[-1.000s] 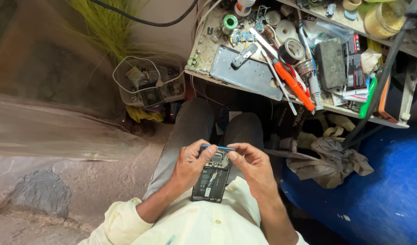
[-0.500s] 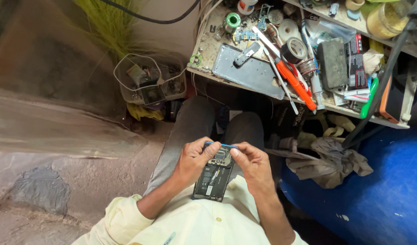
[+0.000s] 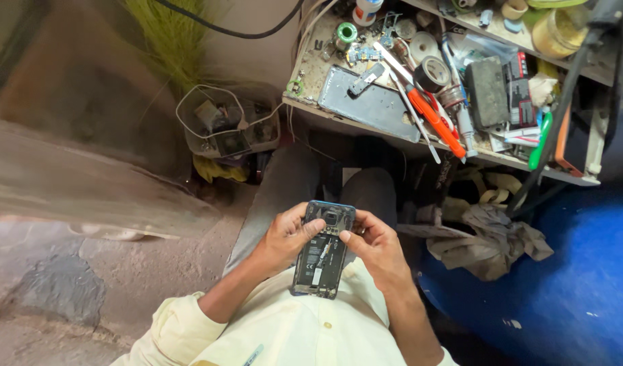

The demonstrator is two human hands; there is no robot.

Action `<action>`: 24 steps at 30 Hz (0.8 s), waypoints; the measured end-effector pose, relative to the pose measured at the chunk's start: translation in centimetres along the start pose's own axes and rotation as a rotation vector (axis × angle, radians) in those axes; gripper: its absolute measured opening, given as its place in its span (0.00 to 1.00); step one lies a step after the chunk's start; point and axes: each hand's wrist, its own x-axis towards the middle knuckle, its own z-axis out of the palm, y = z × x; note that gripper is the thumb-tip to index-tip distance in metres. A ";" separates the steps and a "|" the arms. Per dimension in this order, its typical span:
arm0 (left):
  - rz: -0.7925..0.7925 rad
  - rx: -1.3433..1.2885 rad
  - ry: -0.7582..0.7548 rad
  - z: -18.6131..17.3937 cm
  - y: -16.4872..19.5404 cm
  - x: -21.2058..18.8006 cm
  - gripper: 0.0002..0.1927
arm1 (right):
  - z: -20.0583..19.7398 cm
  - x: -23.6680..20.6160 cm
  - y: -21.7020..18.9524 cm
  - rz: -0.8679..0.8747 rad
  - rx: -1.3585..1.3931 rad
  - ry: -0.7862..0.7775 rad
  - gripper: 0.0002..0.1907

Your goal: The person disassembles a smartphone by removing the back cover and prying the screen. They apply adhesive tape to the internal frame and use a screwdriver to adjust internal components.

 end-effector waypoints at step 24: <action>-0.081 0.011 0.067 1.0 0.8 -1.5 0.15 | 0.7 -0.6 0.3 -0.045 -0.004 -0.060 0.18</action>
